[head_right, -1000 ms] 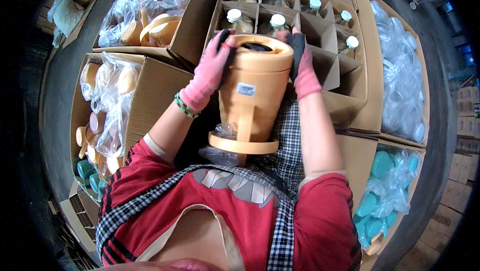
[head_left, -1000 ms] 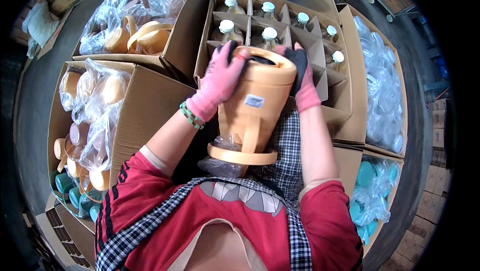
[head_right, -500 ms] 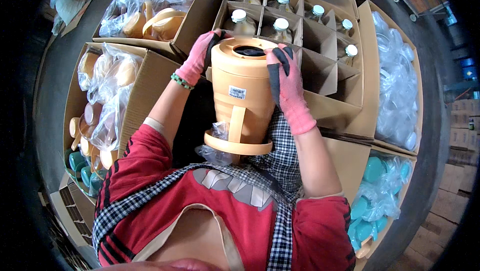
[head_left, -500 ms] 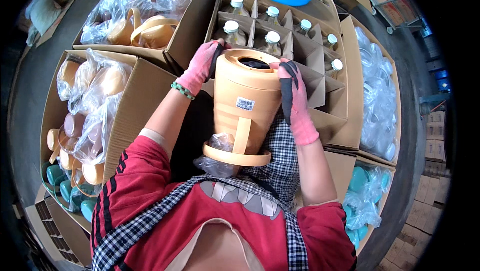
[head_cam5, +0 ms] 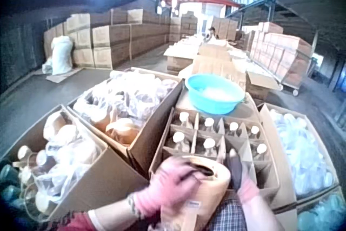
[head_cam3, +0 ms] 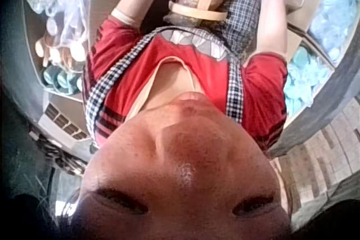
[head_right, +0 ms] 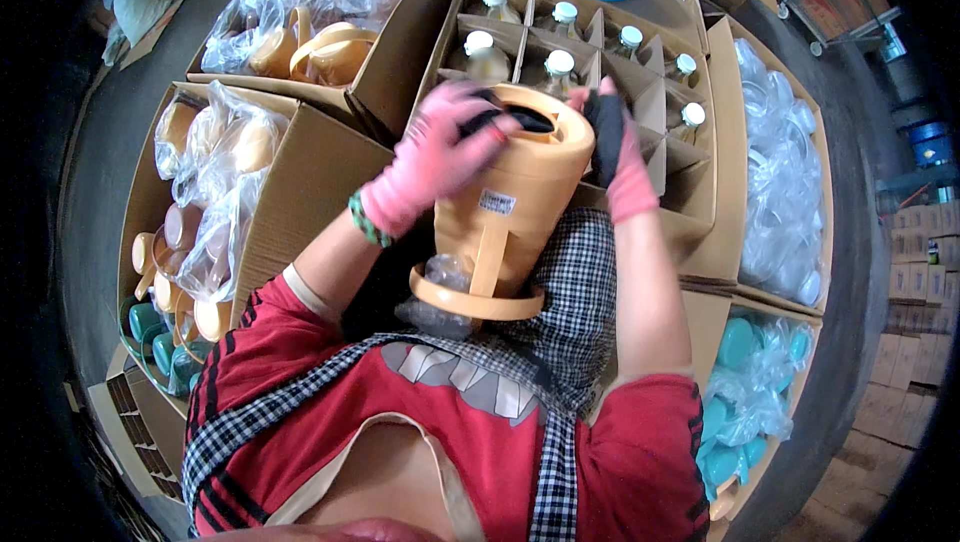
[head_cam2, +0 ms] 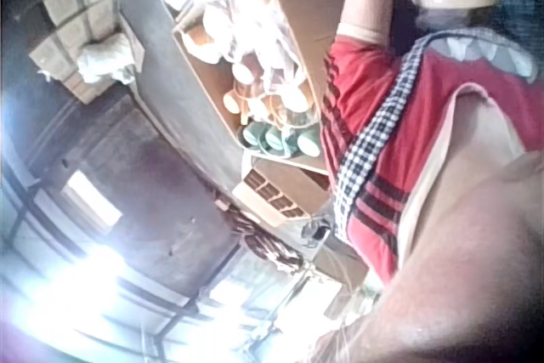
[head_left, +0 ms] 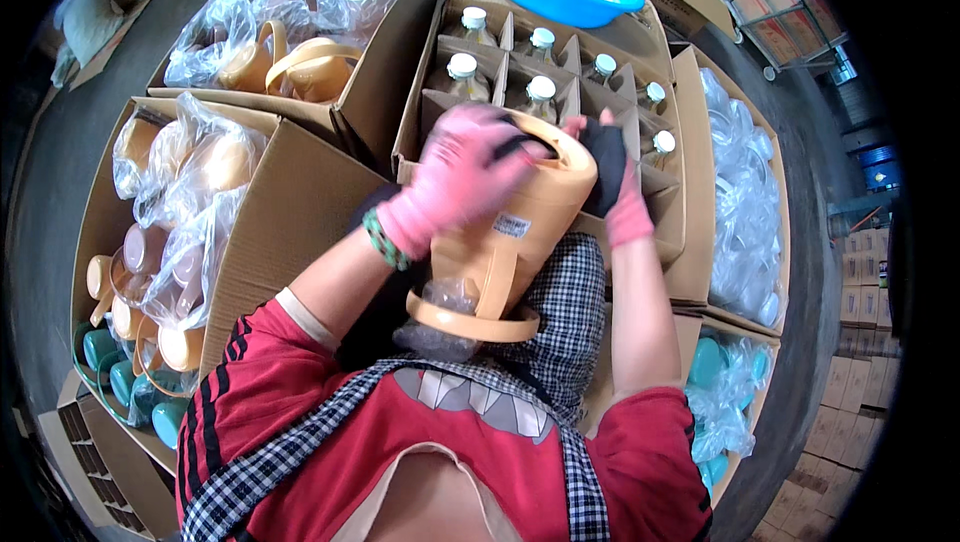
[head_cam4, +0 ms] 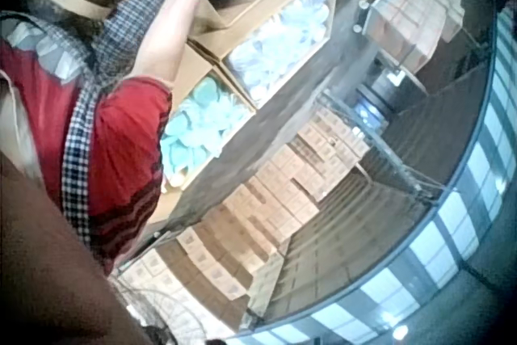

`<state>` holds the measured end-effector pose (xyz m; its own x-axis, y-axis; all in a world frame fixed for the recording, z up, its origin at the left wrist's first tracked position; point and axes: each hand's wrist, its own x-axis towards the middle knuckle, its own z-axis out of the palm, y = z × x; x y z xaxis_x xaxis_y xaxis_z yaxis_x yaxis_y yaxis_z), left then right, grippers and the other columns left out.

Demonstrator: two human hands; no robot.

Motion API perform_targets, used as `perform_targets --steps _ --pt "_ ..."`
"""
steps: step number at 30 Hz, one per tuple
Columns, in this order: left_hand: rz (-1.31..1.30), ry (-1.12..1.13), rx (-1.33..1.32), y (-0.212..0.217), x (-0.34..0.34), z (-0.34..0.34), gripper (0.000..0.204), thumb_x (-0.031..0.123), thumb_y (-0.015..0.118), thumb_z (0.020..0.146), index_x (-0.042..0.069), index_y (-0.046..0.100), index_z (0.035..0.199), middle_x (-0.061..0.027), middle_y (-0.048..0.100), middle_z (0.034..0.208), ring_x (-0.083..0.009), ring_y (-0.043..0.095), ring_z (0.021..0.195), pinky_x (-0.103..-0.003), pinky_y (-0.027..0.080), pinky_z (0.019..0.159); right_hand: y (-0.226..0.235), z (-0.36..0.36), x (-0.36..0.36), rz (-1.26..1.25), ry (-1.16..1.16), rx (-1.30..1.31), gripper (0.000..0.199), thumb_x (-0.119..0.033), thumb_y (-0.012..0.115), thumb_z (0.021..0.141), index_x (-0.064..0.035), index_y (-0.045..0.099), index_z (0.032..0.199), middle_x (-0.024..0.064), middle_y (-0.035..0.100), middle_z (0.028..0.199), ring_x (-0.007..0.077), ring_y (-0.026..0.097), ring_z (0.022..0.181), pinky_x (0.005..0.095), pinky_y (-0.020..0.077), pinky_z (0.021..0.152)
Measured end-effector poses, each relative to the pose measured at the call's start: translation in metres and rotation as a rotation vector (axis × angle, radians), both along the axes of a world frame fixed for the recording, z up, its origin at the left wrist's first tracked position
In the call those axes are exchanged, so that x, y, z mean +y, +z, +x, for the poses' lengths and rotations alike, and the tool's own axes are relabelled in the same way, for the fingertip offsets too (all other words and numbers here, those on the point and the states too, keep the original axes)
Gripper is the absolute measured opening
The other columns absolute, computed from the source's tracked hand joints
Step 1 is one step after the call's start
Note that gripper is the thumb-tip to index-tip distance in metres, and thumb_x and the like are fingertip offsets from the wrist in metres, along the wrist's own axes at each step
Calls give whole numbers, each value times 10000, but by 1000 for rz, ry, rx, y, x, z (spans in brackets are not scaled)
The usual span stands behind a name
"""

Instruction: The person sits on the floor in a warehouse and packs electric kettles into cardboard boxes. They remove the lids from the kettles, place the metal inner components inside the kettle bodies, and then place the assembled units into clear plastic bags. The person then places the bagged kettles into a cardboard box.

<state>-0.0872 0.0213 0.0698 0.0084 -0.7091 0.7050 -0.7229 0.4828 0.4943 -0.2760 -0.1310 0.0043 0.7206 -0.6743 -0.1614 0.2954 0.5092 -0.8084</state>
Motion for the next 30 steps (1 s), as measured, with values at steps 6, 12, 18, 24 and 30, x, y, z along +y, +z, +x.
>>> perform_targets --steps 6,12,18,24,30 --pt "193 -235 318 -11 -1 34 268 188 544 793 -21 589 631 -125 532 580 -228 522 561 -287 413 536 58 24 71 -444 -100 429 284 -110 453 770 34 559 991 71 583 924 141 538 815 226 411 762" --pt "490 -537 1348 -64 -33 53 358 337 492 846 14 566 981 -70 603 842 -114 561 807 -250 446 756 80 22 93 -953 -90 569 309 -58 475 754 7 498 1055 96 532 1057 205 492 962 256 379 837" --pt "918 -1022 1781 -74 -14 22 399 335 445 870 0 511 1077 -116 594 986 -180 585 879 -308 470 789 156 24 97 -1857 775 739 174 -99 580 695 -51 528 853 92 549 971 303 527 838 361 439 736" --pt "656 -964 1391 -79 -20 13 359 320 472 857 -2 539 1001 -87 599 929 -140 579 827 -271 462 757 147 61 115 -1807 755 1122 117 -157 527 697 -50 574 699 132 568 701 303 564 651 390 463 601" --pt "808 -1152 1773 -83 -30 27 326 293 487 852 -15 544 940 -96 612 851 -160 594 752 -283 483 702 139 89 90 -1568 782 1264 228 -184 497 725 36 557 710 236 554 725 373 543 728 394 434 635"
